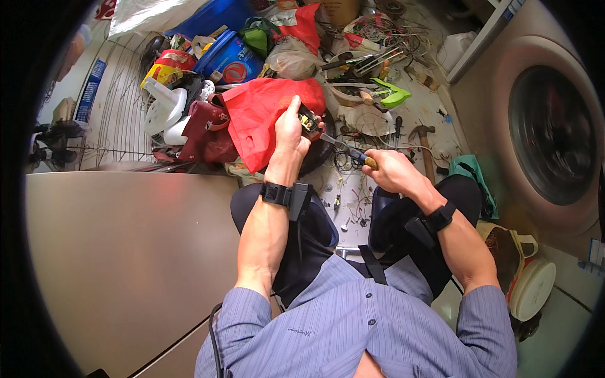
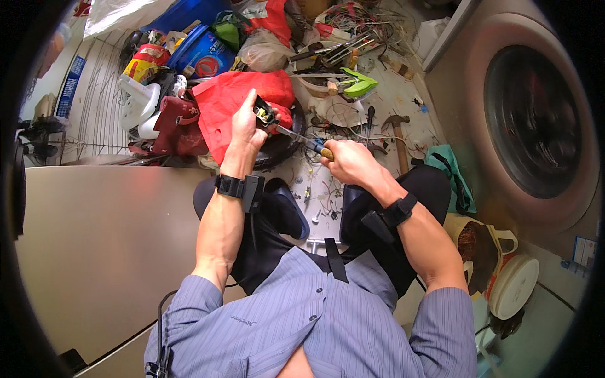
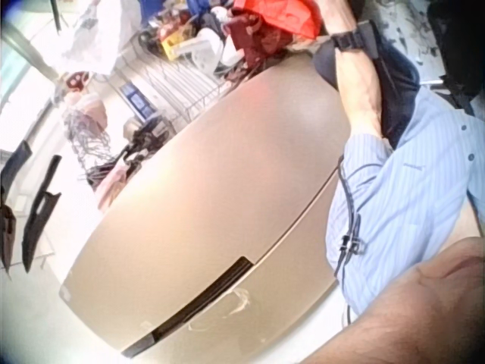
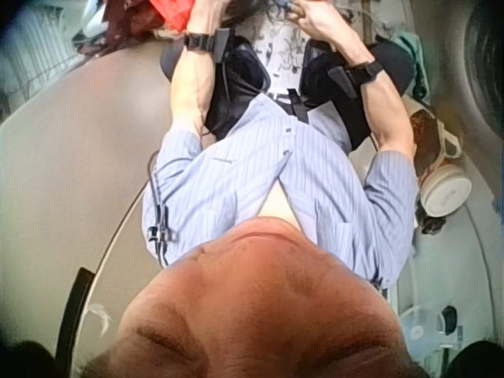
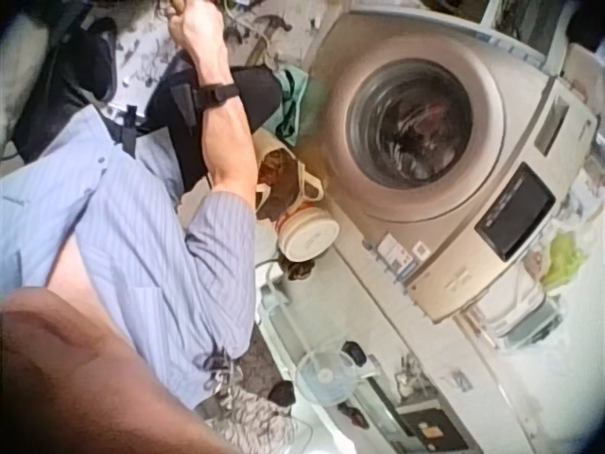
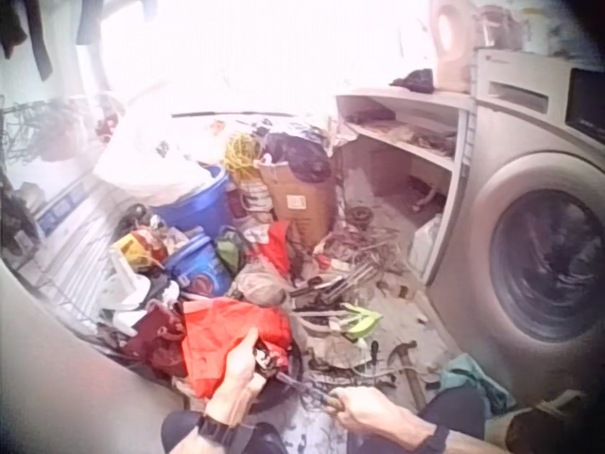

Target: The person sits on the floor and uses pliers, a screwdriver, and a utility knife to disassemble and strip wires from an electronic component.

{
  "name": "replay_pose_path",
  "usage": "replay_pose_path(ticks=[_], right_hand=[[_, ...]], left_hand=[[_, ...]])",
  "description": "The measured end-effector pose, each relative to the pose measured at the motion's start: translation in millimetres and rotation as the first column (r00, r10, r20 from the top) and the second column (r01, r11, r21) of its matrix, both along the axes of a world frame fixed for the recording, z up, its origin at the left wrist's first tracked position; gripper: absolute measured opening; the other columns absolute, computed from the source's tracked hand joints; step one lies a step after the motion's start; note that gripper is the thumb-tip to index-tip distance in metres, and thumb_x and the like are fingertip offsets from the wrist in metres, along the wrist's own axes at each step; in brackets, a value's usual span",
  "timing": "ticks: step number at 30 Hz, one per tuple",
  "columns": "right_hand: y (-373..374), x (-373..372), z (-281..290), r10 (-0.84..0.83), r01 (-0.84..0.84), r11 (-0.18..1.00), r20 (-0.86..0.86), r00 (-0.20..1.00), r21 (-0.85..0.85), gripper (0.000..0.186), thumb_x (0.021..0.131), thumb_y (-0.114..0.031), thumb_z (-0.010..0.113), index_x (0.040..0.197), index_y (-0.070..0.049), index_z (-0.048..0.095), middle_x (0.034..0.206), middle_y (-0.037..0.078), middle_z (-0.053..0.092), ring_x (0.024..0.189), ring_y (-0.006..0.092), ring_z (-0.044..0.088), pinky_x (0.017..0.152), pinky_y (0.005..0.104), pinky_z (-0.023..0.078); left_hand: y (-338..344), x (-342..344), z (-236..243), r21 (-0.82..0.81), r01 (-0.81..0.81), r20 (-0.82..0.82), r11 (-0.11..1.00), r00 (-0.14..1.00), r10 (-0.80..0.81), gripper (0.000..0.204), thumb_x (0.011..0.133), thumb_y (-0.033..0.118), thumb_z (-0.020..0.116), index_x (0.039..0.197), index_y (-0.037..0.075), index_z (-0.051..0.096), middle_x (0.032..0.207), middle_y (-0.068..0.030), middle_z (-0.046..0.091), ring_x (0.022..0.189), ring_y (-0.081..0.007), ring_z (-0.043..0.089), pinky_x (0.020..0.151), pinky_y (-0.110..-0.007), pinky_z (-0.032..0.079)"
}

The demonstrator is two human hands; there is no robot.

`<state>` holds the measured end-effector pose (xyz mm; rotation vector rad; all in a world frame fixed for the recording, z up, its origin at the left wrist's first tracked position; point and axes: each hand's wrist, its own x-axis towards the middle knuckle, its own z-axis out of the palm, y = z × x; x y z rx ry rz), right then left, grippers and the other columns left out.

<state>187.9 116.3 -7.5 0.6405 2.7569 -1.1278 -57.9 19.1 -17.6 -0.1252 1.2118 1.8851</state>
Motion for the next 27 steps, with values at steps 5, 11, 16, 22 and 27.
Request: replay_pose_path(ticks=[5, 11, 16, 22, 27], right_hand=[[5, 2, -4, -0.085, 0.104, 0.985, -0.135, 0.987, 0.140, 0.027, 0.089, -0.021, 0.066, 0.103, 0.000, 0.057, 0.094, 0.026, 0.065, 0.090, 0.0457, 0.064, 0.080, 0.0528, 0.052], [2, -4, -9, -0.095, 0.152, 0.931, -0.182, 0.979, 0.333, 0.032, 0.084, -0.011, 0.063, 0.112, 0.001, 0.054, 0.102, 0.026, 0.063, 0.093, 0.0436, 0.065, 0.081, 0.0517, 0.054], [0, -3, -8, -0.128, 0.178, 0.906, -0.153, 0.980, 0.383, 0.033, 0.081, -0.007, 0.060, 0.112, 0.003, 0.054, 0.103, 0.025, 0.062, 0.092, 0.0433, 0.064, 0.081, 0.0516, 0.056], [0, -3, -6, -0.157, 0.160, 0.927, -0.036, 0.987, 0.339, 0.032, 0.080, -0.007, 0.060, 0.108, 0.006, 0.055, 0.105, 0.027, 0.062, 0.094, 0.0433, 0.064, 0.081, 0.0520, 0.057], [-6, -6, -2, -0.205, 0.164, 0.927, 0.088, 0.975, 0.338, 0.035, 0.080, -0.010, 0.062, 0.109, 0.008, 0.057, 0.109, 0.026, 0.062, 0.100, 0.0412, 0.064, 0.083, 0.0550, 0.054]], left_hand=[[-1, 12, 9, -0.063, -0.048, -0.137, 0.997, 0.990, 0.039, 0.037, 0.100, 0.039, 0.063, 0.090, 0.003, 0.062, 0.076, -0.0123, 0.066, 0.065, -0.0265, 0.068, 0.059, -0.044, 0.060], [2, 12, -3, -0.062, -0.030, -0.315, 0.998, 0.949, 0.009, 0.036, 0.099, 0.035, 0.067, 0.101, 0.001, 0.054, 0.077, -0.0108, 0.065, 0.063, -0.0218, 0.066, 0.059, -0.035, 0.058], [7, 24, -3, -0.059, -0.015, -0.376, 0.998, 0.927, -0.009, 0.038, 0.097, 0.032, 0.070, 0.108, -0.001, 0.053, 0.083, -0.0090, 0.065, 0.068, -0.0189, 0.066, 0.063, -0.032, 0.056], [9, 41, 13, -0.197, -0.085, -0.540, 0.977, 0.841, -0.035, 0.037, 0.096, 0.031, 0.072, 0.107, 0.000, 0.055, 0.089, -0.0079, 0.063, 0.072, -0.0165, 0.063, 0.067, -0.031, 0.052], [8, 57, 0, -0.417, -0.289, -0.847, 0.862, 0.467, -0.254, 0.044, 0.092, 0.039, 0.074, 0.103, 0.000, 0.058, 0.089, -0.0151, 0.066, 0.083, -0.0296, 0.064, 0.079, -0.043, 0.050]])
